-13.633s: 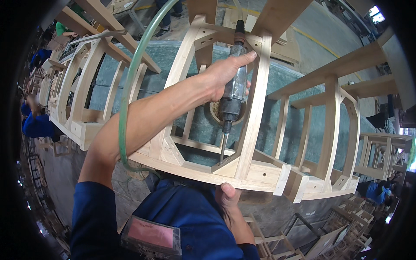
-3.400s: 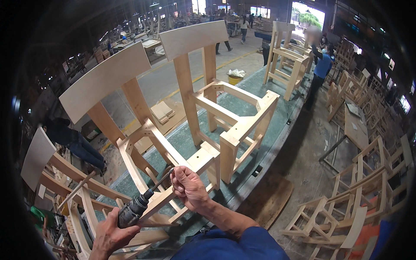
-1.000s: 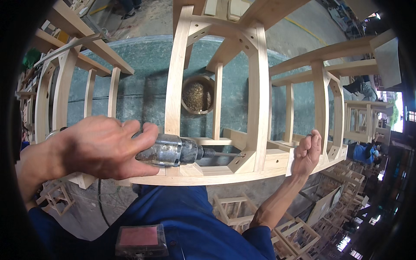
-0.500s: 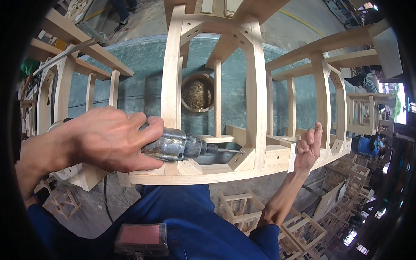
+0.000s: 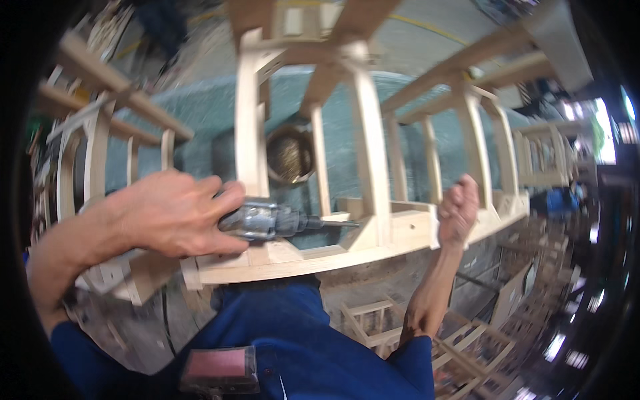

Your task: The person uses a pneumatic drill to drive screws into the joints of a wooden chair frame. They repeatedly position the tool, fasten screws, and adjust the chair's orientation on the workbench to access different connection points.

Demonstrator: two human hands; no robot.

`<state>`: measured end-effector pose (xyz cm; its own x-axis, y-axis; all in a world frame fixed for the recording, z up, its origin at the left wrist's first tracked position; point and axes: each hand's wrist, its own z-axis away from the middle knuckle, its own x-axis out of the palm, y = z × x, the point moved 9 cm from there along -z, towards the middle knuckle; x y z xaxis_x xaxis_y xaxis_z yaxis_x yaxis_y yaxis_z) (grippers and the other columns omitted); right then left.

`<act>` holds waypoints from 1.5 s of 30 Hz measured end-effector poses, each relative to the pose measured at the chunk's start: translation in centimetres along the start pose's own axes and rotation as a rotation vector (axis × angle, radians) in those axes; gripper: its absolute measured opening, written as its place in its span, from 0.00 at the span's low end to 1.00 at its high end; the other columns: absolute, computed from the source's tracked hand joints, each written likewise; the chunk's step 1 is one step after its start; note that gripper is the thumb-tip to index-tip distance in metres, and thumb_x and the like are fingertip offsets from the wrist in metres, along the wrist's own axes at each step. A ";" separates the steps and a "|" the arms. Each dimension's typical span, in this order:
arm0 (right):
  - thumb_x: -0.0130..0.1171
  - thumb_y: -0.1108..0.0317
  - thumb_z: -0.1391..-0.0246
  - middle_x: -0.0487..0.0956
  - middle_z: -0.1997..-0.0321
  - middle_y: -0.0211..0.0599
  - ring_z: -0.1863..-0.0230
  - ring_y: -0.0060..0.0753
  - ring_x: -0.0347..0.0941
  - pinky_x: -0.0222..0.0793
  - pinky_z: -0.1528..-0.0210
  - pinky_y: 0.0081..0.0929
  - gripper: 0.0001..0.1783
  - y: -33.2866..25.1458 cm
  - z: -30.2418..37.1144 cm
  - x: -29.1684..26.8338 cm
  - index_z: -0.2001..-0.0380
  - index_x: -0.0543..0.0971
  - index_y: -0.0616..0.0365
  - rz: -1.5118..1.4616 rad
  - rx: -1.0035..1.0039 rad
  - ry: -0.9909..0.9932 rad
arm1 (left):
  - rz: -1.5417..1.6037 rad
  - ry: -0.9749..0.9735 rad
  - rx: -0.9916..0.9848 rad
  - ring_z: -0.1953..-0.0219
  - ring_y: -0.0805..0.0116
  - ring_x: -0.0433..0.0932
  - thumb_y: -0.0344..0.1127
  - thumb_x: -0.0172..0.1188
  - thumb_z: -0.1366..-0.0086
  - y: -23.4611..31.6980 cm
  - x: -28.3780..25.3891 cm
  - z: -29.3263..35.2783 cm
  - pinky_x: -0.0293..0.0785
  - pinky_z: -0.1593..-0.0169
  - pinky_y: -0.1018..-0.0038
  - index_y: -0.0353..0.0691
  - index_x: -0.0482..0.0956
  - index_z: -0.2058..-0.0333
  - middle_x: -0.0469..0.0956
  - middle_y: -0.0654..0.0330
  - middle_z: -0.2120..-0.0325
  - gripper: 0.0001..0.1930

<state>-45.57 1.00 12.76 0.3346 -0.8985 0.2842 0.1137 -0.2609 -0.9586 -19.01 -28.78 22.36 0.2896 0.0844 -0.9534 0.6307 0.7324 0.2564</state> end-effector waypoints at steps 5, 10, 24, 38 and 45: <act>0.50 0.60 0.33 0.68 0.77 0.18 0.80 0.08 0.58 0.54 0.81 0.07 0.12 -1.7 0.1 1.0 0.60 0.76 0.56 -0.058 -0.096 0.120 | -0.209 0.006 -0.021 0.71 0.57 0.75 0.37 0.55 0.39 0.6 0.3 1.4 0.71 0.81 0.69 0.72 0.76 0.53 0.68 0.50 0.64 0.18; 0.53 0.64 0.35 0.74 0.71 0.23 0.78 0.08 0.61 0.55 0.79 0.07 0.11 -3.3 5.0 7.3 0.57 0.76 0.60 -0.314 0.114 -0.095 | 0.049 0.047 -0.373 0.70 0.53 0.76 0.43 0.68 0.51 2.2 -2.4 4.2 0.71 0.74 0.61 0.63 0.78 0.62 0.70 0.49 0.67 0.15; 0.57 0.53 0.40 0.73 0.75 0.20 0.81 0.11 0.54 0.52 0.81 0.11 0.16 -1.5 12.0 20.7 0.62 0.79 0.55 -1.000 0.055 -0.387 | 1.188 0.808 -0.205 0.82 0.76 0.70 0.31 0.61 0.36 12.1 1.9 6.3 0.68 0.79 0.79 0.37 0.76 0.51 0.74 0.62 0.76 0.15; 0.58 0.56 0.39 0.70 0.76 0.19 0.80 0.10 0.54 0.51 0.80 0.11 0.14 -3.2 16.2 12.8 0.64 0.80 0.57 -0.742 -0.108 -0.138 | 1.336 0.763 -0.250 0.82 0.77 0.72 0.30 0.64 0.38 15.8 8.1 2.5 0.69 0.79 0.80 0.36 0.78 0.53 0.76 0.63 0.76 0.14; 0.56 0.60 0.36 0.70 0.77 0.19 0.82 0.08 0.58 0.55 0.80 0.09 0.11 -3.5 16.3 10.0 0.66 0.78 0.57 -0.658 -0.089 -0.042 | 1.694 0.622 -0.212 0.76 0.55 0.78 0.40 0.61 0.39 15.9 9.4 -0.5 0.75 0.83 0.67 0.44 0.72 0.52 0.75 0.43 0.63 0.18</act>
<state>-27.41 -1.35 19.19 0.2581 -0.5282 0.8090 0.2298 -0.7797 -0.5824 -6.63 -15.98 17.34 0.1364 0.9225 0.3611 -0.1336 -0.3440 0.9294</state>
